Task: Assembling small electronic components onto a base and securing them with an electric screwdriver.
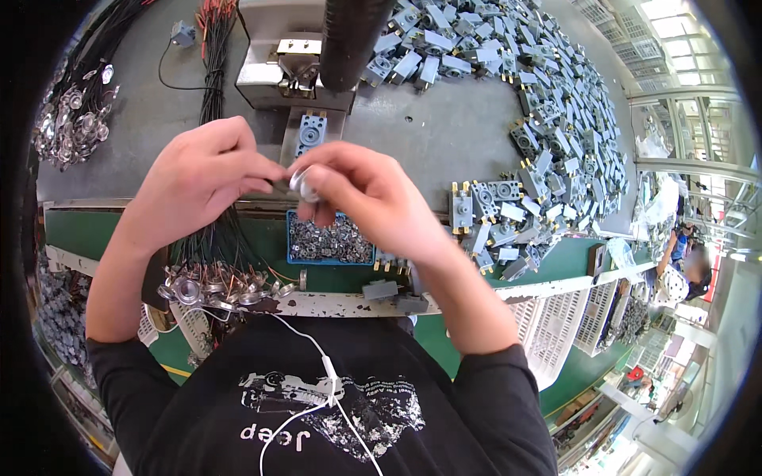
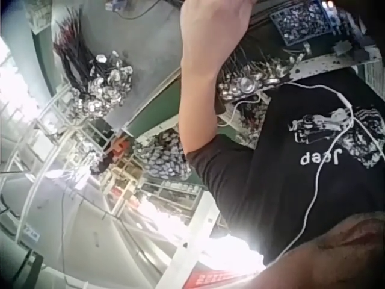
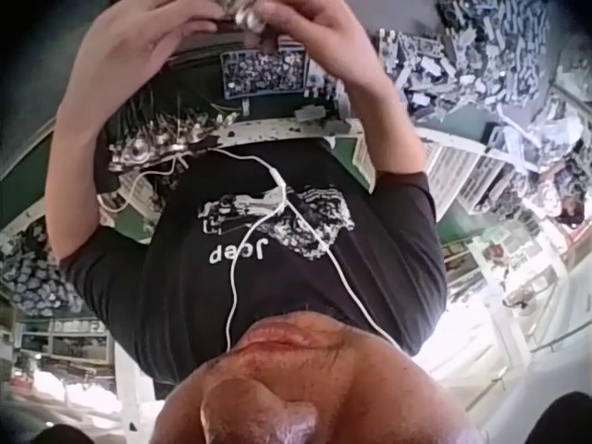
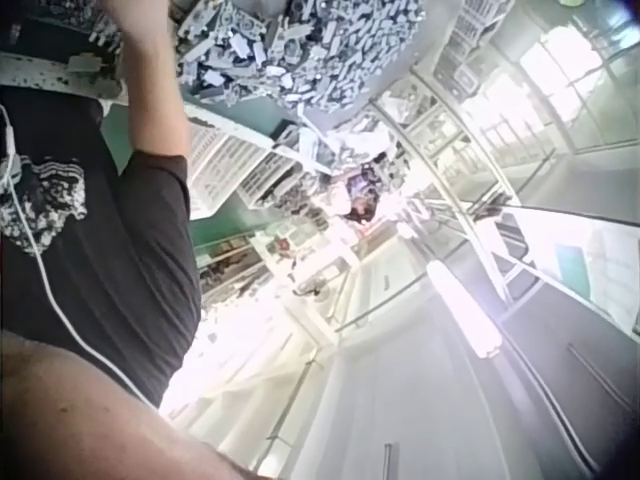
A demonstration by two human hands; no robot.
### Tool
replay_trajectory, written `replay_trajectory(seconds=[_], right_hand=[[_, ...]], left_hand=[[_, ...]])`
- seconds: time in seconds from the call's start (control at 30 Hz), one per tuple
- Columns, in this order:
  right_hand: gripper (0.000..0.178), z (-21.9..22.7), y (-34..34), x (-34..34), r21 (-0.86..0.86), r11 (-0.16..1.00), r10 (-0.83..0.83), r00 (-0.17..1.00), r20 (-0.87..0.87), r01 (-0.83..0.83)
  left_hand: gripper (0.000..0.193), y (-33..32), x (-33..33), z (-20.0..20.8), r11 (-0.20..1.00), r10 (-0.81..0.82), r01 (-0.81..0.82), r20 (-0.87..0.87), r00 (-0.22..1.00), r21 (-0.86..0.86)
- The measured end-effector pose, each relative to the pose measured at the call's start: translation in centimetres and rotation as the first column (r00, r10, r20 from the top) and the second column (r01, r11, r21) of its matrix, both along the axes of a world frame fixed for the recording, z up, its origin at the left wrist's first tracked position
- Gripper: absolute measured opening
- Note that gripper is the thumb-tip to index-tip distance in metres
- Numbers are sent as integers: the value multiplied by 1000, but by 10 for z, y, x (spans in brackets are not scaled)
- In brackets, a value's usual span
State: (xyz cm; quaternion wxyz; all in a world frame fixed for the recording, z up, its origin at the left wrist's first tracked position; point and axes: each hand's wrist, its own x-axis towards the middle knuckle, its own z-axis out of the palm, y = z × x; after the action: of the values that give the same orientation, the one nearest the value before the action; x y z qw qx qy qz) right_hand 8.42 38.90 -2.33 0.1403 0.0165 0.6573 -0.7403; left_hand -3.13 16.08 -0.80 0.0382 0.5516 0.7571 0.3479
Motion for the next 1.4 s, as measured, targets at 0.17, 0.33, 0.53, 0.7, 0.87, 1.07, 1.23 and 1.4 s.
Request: replay_trajectory(seconds=[0.17, 0.33, 0.53, 0.7, 0.87, 1.07, 1.23, 1.4], right_hand=[[28, 16, 8, -7, 106, 973, 187, 967, 174, -207], [42, 4, -1, 14, -54, 998, -50, 992, -118, 44], [38, -5, 2, 11, -178, 983, -54, 999, -1, 53], [30, -14, 31, -40, -220, 885, 443, 888, 126, -411], [24, -29, 21, -64, -129, 729, 683, 706, 185, -672], [18, 32, 31, -16, 433, 901, 77, 968, -237, 34], [19, 55, 36, -18, 181, 863, -145, 574, -806, 472], [45, 77, 49, -63, -220, 700, -378, 91, -921, 680]], left_hand=[[14, 1, 5, 1, 1000, -2, 1, 53, 999, 19], [29, 6, 6, -11, 983, -54, 14, 217, 975, 183], [33, 6, 1, -15, 981, -40, 18, 110, 993, 195], [20, 1, -9, -22, 943, -291, 297, -65, 955, 146], [19, 8, -6, -30, 933, -356, 357, -29, 934, 44], [23, 2, -1, -12, 994, 69, -76, 90, 994, 80], [22, 24, -8, -25, 973, 194, -204, 96, 976, 111], [18, 29, -13, -35, 986, 137, -142, -56, 989, -87]])
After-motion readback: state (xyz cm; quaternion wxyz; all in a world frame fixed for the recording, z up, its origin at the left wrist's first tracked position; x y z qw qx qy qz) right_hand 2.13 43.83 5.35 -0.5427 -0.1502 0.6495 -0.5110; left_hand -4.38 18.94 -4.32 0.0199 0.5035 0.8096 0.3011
